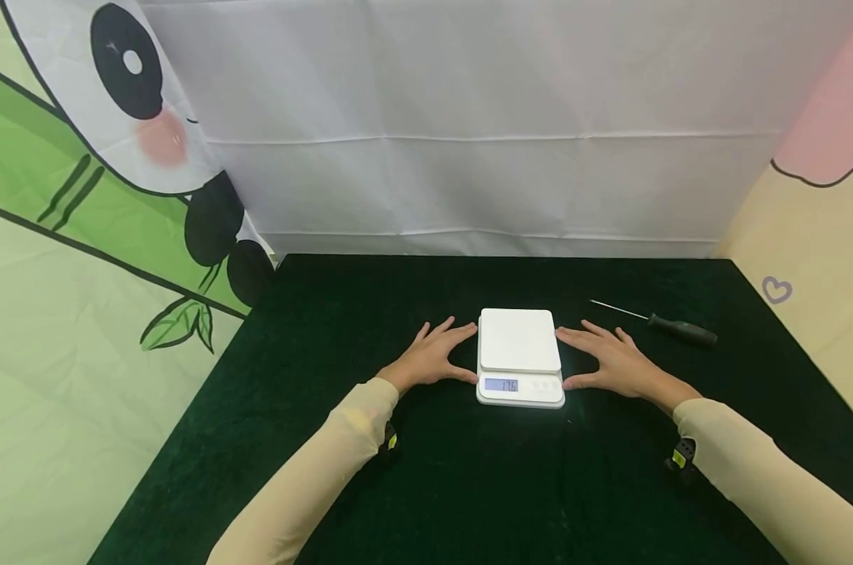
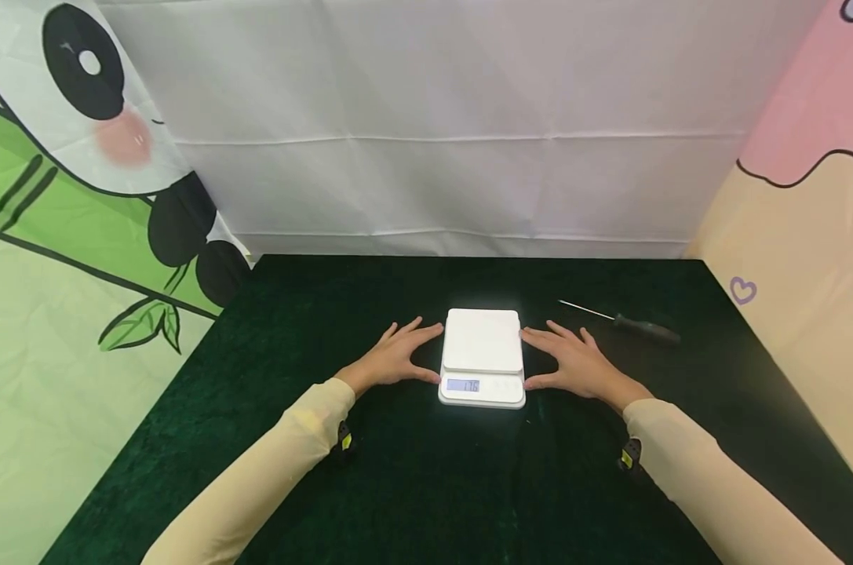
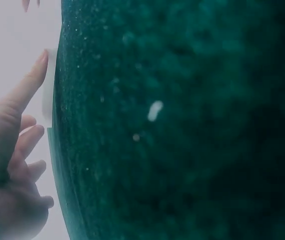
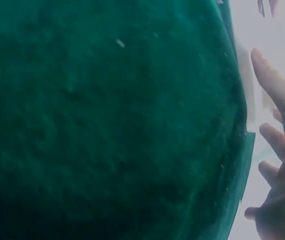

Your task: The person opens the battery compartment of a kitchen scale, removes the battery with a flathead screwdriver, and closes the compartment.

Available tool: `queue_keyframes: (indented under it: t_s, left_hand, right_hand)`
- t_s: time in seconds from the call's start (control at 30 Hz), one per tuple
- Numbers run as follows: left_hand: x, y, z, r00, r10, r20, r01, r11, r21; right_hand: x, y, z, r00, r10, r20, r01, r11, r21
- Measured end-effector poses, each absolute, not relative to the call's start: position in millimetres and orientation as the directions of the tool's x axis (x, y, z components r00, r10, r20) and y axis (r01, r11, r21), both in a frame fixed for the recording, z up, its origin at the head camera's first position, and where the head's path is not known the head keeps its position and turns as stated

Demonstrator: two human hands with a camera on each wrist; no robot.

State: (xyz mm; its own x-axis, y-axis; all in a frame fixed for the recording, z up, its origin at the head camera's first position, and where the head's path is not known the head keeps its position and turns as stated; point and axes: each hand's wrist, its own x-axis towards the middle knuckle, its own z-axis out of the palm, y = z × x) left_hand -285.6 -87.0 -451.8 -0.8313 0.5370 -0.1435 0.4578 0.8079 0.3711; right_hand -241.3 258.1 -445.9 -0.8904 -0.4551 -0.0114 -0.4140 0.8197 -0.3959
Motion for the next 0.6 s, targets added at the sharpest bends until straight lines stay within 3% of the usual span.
queue_keyframes:
  t_s: [0.3, 0.6]
  left_hand:
    - [-282.6, -85.1, -450.9, -0.794, 0.563, -0.228, 0.459, 0.803, 0.381]
    - [-280.2, -82.6, -451.6, -0.791, 0.556, -0.256, 0.444, 0.809, 0.386]
  right_hand:
    - [-234.0, 254.1, -449.4, -0.881, -0.473, -0.031, -0.407, 0.788, -0.462]
    - [-230.1, 251.9, -455.1, -0.89, -0.455, -0.04, -0.391, 0.804, -0.449]
